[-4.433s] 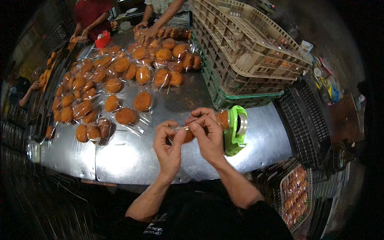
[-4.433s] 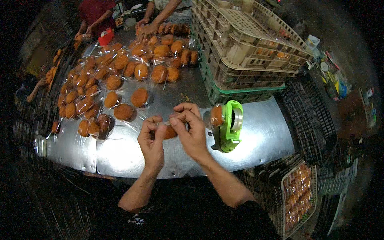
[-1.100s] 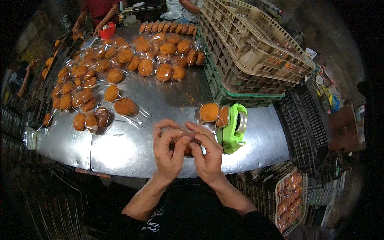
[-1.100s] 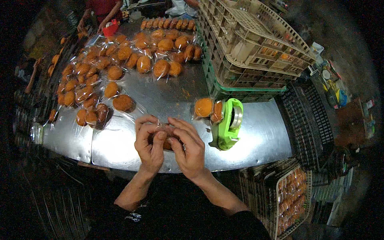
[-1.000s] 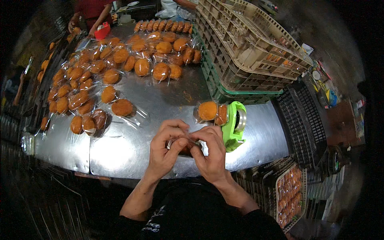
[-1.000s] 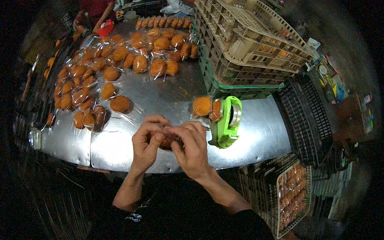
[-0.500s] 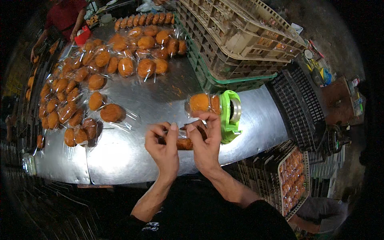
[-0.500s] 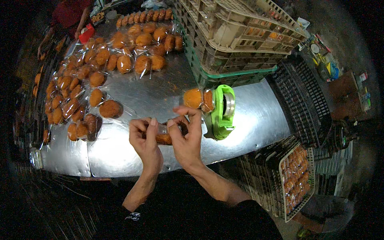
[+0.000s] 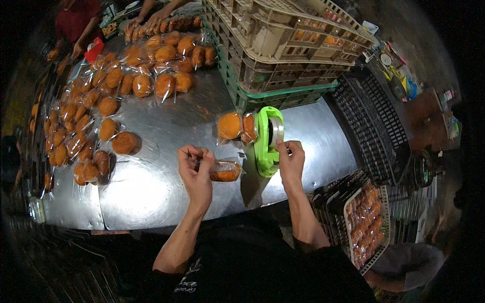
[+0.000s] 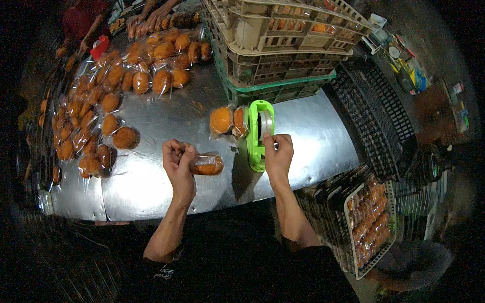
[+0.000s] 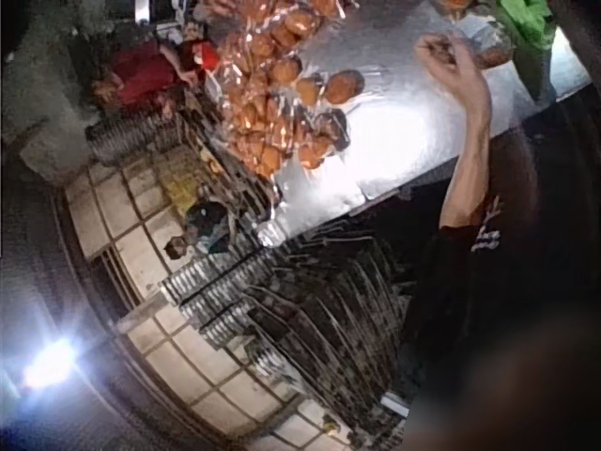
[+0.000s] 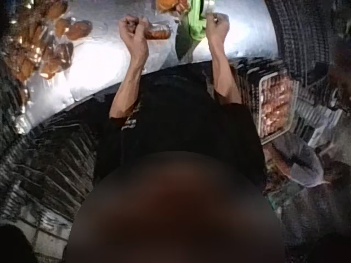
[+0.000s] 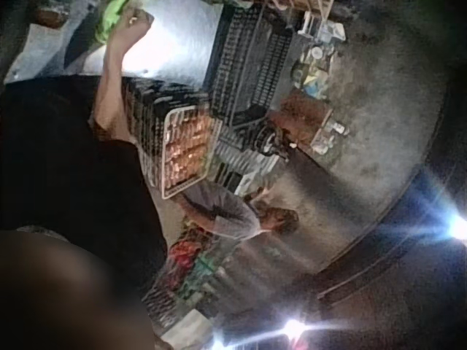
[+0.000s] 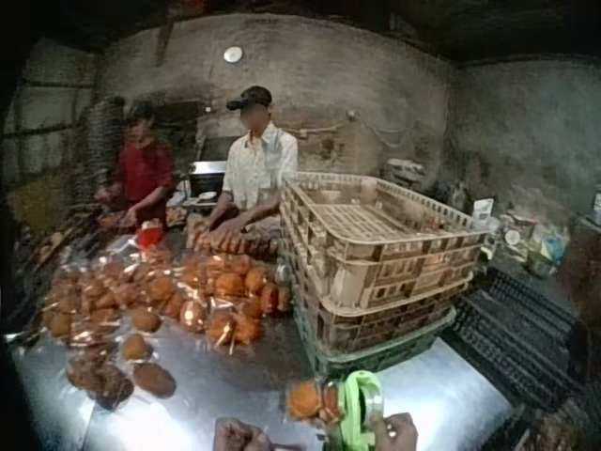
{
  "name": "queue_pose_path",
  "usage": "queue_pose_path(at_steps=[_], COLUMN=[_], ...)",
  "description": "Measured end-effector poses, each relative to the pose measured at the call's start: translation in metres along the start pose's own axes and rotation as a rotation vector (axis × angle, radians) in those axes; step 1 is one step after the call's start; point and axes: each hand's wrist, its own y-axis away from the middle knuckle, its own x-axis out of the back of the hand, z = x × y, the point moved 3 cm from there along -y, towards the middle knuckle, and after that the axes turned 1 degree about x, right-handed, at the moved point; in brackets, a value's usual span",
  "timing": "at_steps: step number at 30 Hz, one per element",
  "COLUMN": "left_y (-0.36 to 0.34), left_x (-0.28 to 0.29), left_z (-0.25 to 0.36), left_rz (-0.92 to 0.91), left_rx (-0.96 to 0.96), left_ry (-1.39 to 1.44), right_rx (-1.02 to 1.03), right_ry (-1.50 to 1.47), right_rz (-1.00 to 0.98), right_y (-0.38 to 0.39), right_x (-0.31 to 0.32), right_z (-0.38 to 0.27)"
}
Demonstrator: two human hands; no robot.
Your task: The person wraps individual round baked items in clear plastic bags and seals them with a handheld tape dispenser. They place the sealed packages into plastic crates on the table. Other workers are visible in the background handling similar items.
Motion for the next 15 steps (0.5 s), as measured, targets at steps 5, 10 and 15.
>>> queue_pose_path(at_steps=[5, 10, 15], left_y=[-0.004, -0.002, 0.013], left_x=[0.008, 0.003, 0.012], left_z=[-0.01, -0.001, 0.028], left_rz=[0.012, 0.016, -0.061], left_rx=[-0.001, 0.06, -0.077], left_ry=[-0.014, 0.019, -0.105], right_rx=[-0.696, 0.216, 0.054], right_ry=[-0.398, -0.228, -0.348], right_rz=[-0.08, -0.302, -0.345], right_y=[0.064, 0.08, 0.063], right_x=[0.017, -0.044, -0.067], right_z=[-0.004, -0.092, -0.146])
